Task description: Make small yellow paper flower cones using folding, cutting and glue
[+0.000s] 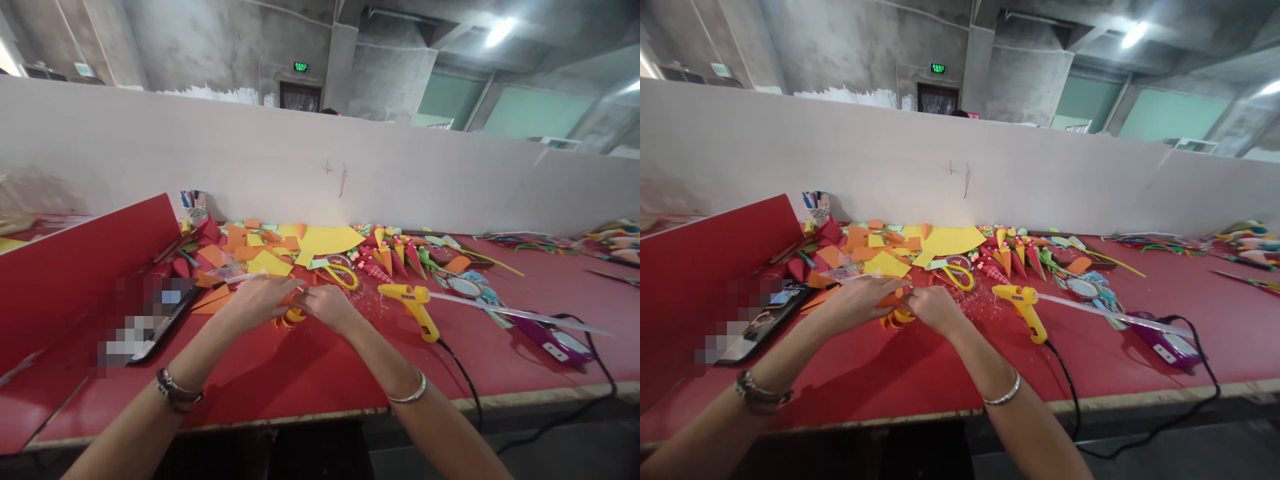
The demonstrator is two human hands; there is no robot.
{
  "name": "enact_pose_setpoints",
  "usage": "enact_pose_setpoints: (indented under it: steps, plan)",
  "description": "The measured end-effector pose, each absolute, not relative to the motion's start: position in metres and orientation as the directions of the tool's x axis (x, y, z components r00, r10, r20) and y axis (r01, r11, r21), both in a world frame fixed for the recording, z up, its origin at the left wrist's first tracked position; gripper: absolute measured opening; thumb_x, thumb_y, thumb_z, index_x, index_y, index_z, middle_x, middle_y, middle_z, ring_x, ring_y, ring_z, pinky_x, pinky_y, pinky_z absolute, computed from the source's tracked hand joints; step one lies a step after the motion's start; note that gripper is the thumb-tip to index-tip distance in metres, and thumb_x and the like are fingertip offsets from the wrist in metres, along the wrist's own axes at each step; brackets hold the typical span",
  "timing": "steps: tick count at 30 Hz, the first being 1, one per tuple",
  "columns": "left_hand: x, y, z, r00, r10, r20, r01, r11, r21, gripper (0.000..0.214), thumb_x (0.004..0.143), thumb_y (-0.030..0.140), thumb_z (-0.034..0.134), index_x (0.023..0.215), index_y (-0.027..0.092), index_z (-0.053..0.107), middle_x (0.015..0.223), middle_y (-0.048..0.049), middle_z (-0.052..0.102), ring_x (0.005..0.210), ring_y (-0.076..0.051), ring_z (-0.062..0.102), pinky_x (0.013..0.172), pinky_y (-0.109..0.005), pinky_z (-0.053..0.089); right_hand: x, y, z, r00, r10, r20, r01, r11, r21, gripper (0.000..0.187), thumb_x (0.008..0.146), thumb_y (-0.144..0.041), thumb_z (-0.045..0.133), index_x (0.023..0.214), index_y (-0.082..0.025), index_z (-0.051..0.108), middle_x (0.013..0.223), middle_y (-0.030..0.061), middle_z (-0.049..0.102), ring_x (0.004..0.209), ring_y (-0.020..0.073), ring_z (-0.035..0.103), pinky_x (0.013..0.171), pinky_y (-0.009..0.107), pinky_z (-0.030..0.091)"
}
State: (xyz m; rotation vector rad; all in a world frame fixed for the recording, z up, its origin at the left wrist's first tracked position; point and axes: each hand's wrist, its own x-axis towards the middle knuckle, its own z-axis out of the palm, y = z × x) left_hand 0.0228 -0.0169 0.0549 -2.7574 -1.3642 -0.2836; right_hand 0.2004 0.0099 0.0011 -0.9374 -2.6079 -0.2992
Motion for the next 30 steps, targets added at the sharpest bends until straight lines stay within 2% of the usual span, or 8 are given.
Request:
enact_pose_setpoints:
  steps: [3,10,16,20,22,24,28,30]
  plan:
    - [0.018,-0.015,0.055,0.613,0.742,0.273,0.78,-0.624,-0.053,0.029,0.082,0.04,0.044,0.104,0.023,0.053,0.091,-0.0043,0.062,0.082,-0.018,0.059,0.07,-0.027,0.042,0.203,0.012,-0.001,-0.667,0.605,0.436,0.677,0.736,0.013,0.026,0.087,-0.034,0.042,0.088,-0.019,0.063,0.072,0.0029,0.063,0.063,0.0114,0.056,0.053,0.022,0.03]
    - [0.006,-0.011,0.056,0.617,0.663,0.424,0.752,-0.655,-0.07,0.036,0.083,0.045,0.04,0.107,0.021,0.052,0.1,-0.0054,0.059,0.086,-0.016,0.056,0.069,-0.023,0.042,0.204,0.013,-0.002,-0.539,0.659,0.525,0.661,0.717,-0.221,0.034,0.088,-0.039,0.036,0.09,-0.019,0.064,0.074,0.0026,0.064,0.068,0.0112,0.057,0.06,0.02,0.034]
    - [0.006,-0.018,0.06,0.626,0.679,0.384,0.74,-0.673,-0.017,0.038,0.084,0.047,0.036,0.109,0.023,0.052,0.098,-0.0045,0.061,0.083,-0.015,0.058,0.068,-0.022,0.043,0.204,0.012,0.0,-0.635,0.592,0.497,0.556,0.796,-0.239,0.028,0.087,-0.035,0.041,0.095,-0.018,0.062,0.083,0.0034,0.065,0.073,0.0109,0.058,0.063,0.019,0.036]
    - [-0.005,-0.036,0.053,0.598,0.712,0.368,0.75,-0.659,0.059,0.039,0.081,0.048,0.042,0.109,0.024,0.053,0.106,-0.0051,0.058,0.098,-0.019,0.053,0.084,-0.028,0.041,0.205,0.014,-0.003,-0.659,0.57,0.491,0.558,0.808,-0.188,0.025,0.086,-0.033,0.043,0.091,-0.018,0.063,0.08,0.0028,0.065,0.073,0.0115,0.058,0.061,0.019,0.035]
    - [-0.028,-0.049,0.043,0.47,0.769,0.433,0.808,-0.572,0.14,0.04,0.08,0.049,0.041,0.109,0.024,0.053,0.11,-0.0057,0.056,0.105,-0.02,0.049,0.091,-0.031,0.038,0.206,0.015,-0.004,-0.649,0.58,0.493,0.576,0.798,-0.18,0.024,0.086,-0.031,0.044,0.089,-0.019,0.064,0.08,0.0027,0.065,0.074,0.0117,0.058,0.061,0.019,0.035]
    - [-0.065,-0.061,0.03,0.28,0.827,0.488,0.864,-0.439,0.248,0.043,0.077,0.052,0.04,0.106,0.023,0.053,0.109,-0.005,0.057,0.101,-0.021,0.052,0.088,-0.032,0.04,0.207,0.015,-0.003,-0.642,0.59,0.49,0.586,0.789,-0.184,0.024,0.086,-0.032,0.044,0.087,-0.019,0.064,0.081,0.003,0.065,0.075,0.0117,0.058,0.061,0.019,0.035]
    - [-0.166,-0.077,0.008,-0.035,0.942,0.333,0.922,-0.098,0.374,0.059,0.075,0.058,0.034,0.123,0.023,0.039,0.126,-0.0023,0.046,0.113,-0.023,0.044,0.096,-0.034,0.034,0.208,0.014,-0.002,-0.633,0.601,0.489,0.597,0.78,-0.186,0.025,0.086,-0.034,0.044,0.084,-0.019,0.064,0.079,0.0034,0.065,0.073,0.0123,0.058,0.059,0.02,0.035]
    - [-0.215,-0.077,-0.004,-0.12,0.967,0.226,0.943,0.04,0.33,0.068,0.073,0.06,0.035,0.129,0.023,0.03,0.134,-0.0005,0.039,0.118,-0.022,0.04,0.097,-0.032,0.033,0.207,0.015,-0.003,-0.628,0.606,0.488,0.602,0.776,-0.189,0.025,0.085,-0.034,0.045,0.084,-0.019,0.064,0.08,0.0037,0.065,0.073,0.0126,0.058,0.059,0.02,0.035]
